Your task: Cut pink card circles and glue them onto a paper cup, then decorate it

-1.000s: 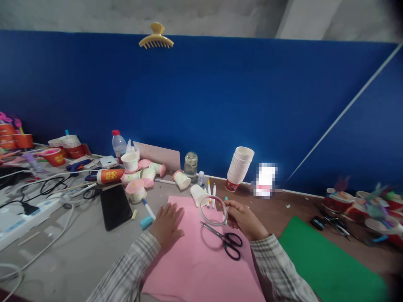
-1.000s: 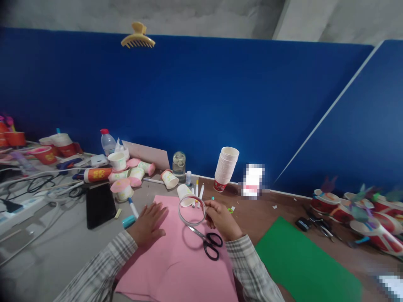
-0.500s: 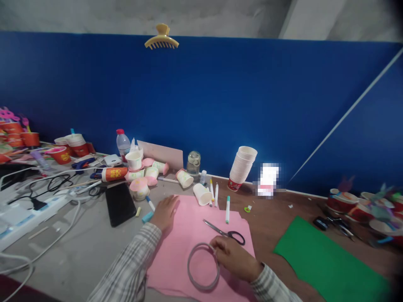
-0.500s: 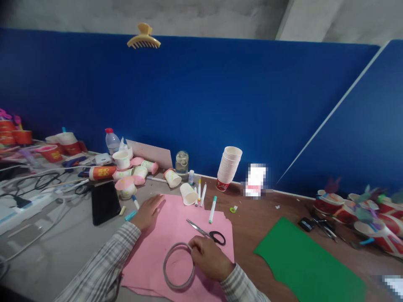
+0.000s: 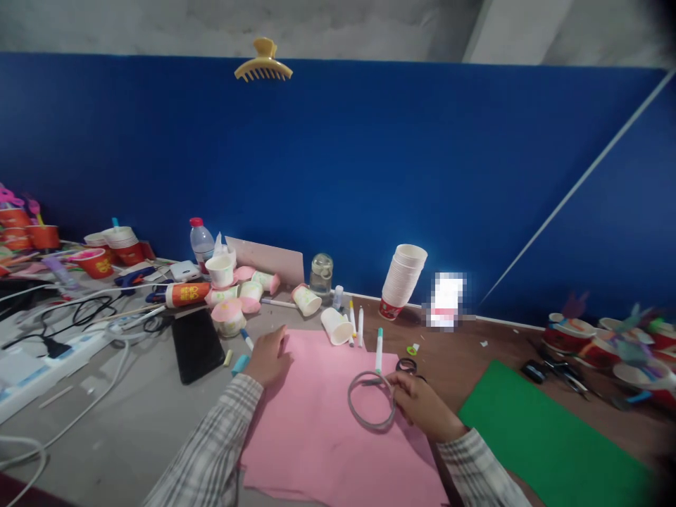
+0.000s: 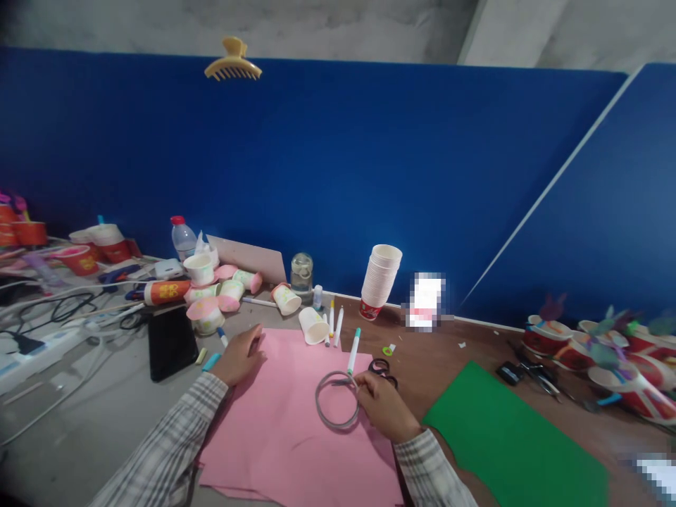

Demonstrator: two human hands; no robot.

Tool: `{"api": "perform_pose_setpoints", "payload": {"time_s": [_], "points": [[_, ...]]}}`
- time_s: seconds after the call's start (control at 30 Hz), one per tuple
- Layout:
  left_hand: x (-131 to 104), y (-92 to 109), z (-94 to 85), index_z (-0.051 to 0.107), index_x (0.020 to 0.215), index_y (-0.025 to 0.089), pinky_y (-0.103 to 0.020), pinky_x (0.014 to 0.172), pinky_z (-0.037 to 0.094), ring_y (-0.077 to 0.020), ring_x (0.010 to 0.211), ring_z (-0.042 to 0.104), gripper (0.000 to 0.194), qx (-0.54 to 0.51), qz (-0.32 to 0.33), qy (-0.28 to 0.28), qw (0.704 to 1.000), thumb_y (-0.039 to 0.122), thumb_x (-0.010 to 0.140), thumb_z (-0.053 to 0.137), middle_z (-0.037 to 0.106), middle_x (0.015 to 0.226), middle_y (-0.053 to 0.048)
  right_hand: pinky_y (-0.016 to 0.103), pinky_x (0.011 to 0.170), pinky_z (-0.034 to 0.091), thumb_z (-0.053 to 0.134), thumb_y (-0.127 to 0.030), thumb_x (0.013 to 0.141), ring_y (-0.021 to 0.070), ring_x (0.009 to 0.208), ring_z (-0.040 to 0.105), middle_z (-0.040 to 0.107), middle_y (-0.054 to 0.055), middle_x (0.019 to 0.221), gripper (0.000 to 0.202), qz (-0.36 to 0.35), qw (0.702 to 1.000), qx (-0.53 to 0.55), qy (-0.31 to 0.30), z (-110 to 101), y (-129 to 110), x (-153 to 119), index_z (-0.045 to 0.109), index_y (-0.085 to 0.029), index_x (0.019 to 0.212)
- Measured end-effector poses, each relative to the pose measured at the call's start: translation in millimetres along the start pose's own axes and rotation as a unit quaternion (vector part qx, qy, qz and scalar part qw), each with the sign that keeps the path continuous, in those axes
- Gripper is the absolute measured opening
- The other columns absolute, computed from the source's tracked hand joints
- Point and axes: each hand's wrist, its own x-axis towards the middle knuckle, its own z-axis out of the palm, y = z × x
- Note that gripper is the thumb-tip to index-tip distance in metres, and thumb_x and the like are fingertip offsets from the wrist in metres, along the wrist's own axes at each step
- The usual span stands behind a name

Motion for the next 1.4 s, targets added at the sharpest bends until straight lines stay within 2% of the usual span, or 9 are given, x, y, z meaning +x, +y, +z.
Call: {"api": "perform_pose_setpoints", "payload": {"time_s": [0.13,0.33,0.5,0.6,0.7,0.77,0.87,1.03,1.4], "points": [[3.8,-0.3,-1.5,0.046,0.113,0.018,-0.033,0.082,0.048,-0.0197,0.087,0.062,0.050,-0.103,-0.007,0.005,0.995,0.020,0.064,0.054,0.068,0.092,-0.005,0.017,0.029,0.032,0.045,-0.030,0.058,0.0087,0.029,0.042,0.043,-0.012,0.039,0.017,0.002,1.000,0.023,-0.008,-0.6,1.6,1.0,0.058,-0.024,0.066],[1.7,2.7,-2.6,0.053,0.103,0.018,-0.030,0.066,0.050,-0.0177,0.066,0.062,0.037,-0.186,0.004,0.005,0.982,0.026,0.067,0.051,0.064,0.065,0.003,0.015,0.028,0.032,0.047,-0.033,0.057,0.0075,0.028,0.042,0.045,-0.012,0.041,0.019,-0.007,0.999,0.044,-0.018,3.4,-1.0,-2.0,0.060,-0.023,0.068],[-1.7,7.7,-0.8,0.044,0.118,0.022,-0.031,0.072,0.050,-0.0194,0.079,0.063,0.049,-0.187,0.020,0.003,0.982,0.035,0.071,0.048,0.070,0.082,-0.002,0.015,0.028,0.031,0.048,-0.030,0.058,0.0069,0.028,0.041,0.045,-0.012,0.042,0.018,-0.014,0.998,0.054,-0.041,11.5,-4.5,-4.8,0.059,-0.023,0.070],[-2.6,10.7,2.2,0.054,0.110,0.027,-0.034,0.083,0.046,-0.0221,0.089,0.062,0.047,-0.149,0.029,-0.002,0.988,0.031,0.064,0.059,0.071,0.096,-0.003,0.015,0.030,0.031,0.048,-0.025,0.060,0.0067,0.029,0.042,0.045,-0.012,0.043,0.016,-0.028,0.997,0.043,-0.056,16.5,-9.1,-7.4,0.060,-0.023,0.070],[-3.8,14.4,5.7,0.068,0.084,0.028,-0.037,0.086,0.042,-0.0228,0.080,0.063,0.026,-0.105,0.036,-0.010,0.994,0.021,0.061,0.059,0.075,0.087,-0.001,0.015,0.033,0.032,0.048,-0.022,0.063,0.0070,0.030,0.043,0.047,-0.011,0.043,0.017,-0.050,0.997,0.024,-0.054,18.7,-10.5,-8.1,0.062,-0.022,0.072],[-5.4,16.6,6.3,0.070,0.075,0.028,-0.036,0.084,0.043,-0.0209,0.074,0.064,0.026,-0.088,0.043,-0.013,0.995,0.014,0.061,0.053,0.076,0.081,0.001,0.016,0.036,0.034,0.047,-0.020,0.065,0.0077,0.031,0.043,0.048,-0.011,0.043,0.021,-0.069,0.997,0.009,-0.030,18.8,-8.6,-7.1,0.064,-0.021,0.076],[-8.7,18.1,3.5,0.070,0.073,0.027,-0.031,0.077,0.045,-0.0187,0.070,0.063,0.033,-0.080,0.063,-0.022,0.995,0.007,0.059,0.048,0.076,0.077,0.002,0.018,0.043,0.038,0.047,-0.019,0.066,0.0094,0.038,0.047,0.054,-0.008,0.047,0.024,-0.091,0.996,-0.008,0.004,18.0,-4.8,-4.9,0.067,-0.021,0.079],[-10.7,13.8,-6.0,0.069,0.071,0.024,-0.025,0.066,0.047,-0.0168,0.067,0.063,0.035,-0.084,0.086,-0.041,0.992,0.005,0.056,0.043,0.074,0.072,0.003,0.019,0.051,0.041,0.047,-0.016,0.064,0.0130,0.054,0.054,0.063,-0.004,0.060,0.025,-0.089,0.996,-0.015,0.000,17.8,-4.4,-3.7,0.068,-0.021,0.077],[-7.0,2.9,-6.3,0.069,0.071,0.022,-0.023,0.070,0.046,-0.0164,0.073,0.063,0.036,-0.084,0.088,-0.064,0.991,0.003,0.056,0.042,0.075,0.074,0.003,0.018,0.051,0.037,0.046,-0.013,0.064,0.0122,0.056,0.052,0.058,-0.005,0.055,0.021,-0.105,0.992,-0.066,-0.020,32.5,-7.8,-8.3,0.066,-0.020,0.066]]}}
